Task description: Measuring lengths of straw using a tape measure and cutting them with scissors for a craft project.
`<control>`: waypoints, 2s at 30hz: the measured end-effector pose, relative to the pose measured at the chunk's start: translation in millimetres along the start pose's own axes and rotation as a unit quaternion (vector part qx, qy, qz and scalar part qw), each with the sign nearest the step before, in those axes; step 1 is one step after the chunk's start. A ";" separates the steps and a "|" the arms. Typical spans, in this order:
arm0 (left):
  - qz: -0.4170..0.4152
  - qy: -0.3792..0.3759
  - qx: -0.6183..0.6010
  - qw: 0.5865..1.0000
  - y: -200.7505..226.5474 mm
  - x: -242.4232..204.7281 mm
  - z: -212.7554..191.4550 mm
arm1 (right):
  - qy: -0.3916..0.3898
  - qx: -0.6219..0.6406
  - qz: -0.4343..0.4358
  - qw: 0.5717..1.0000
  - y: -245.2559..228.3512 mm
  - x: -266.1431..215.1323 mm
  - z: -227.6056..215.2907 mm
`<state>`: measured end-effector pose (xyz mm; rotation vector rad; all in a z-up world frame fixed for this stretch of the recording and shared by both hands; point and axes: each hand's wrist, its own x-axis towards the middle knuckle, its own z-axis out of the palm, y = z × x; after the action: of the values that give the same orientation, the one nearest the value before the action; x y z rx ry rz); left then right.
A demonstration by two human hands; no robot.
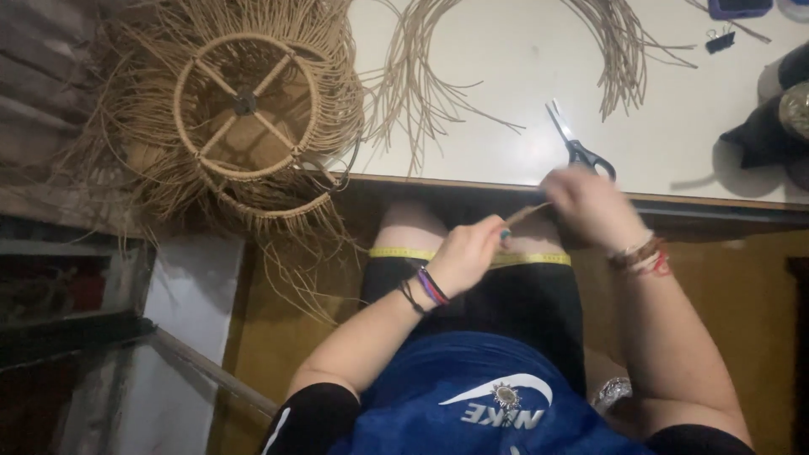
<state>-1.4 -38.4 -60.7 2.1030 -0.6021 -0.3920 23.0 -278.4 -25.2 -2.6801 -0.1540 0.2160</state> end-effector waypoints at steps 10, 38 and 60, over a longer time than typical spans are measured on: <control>-0.056 0.090 -0.143 0.984 -7.3 1.3 -30.1 | 0.163 -0.204 0.095 0.961 88.5 20.5 37.9; 0.023 0.110 -0.022 0.993 11.8 -17.2 -36.2 | -0.115 0.544 -0.007 0.831 -5.9 -61.2 46.9; 0.165 -0.075 -0.555 0.812 -6.9 -2.0 -14.4 | -0.076 0.562 0.017 0.823 -15.8 -60.5 43.2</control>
<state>5.7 -24.2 -58.3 0.8248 -0.5987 -0.5365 -45.3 -254.6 -48.9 -1.4767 -0.0052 0.3835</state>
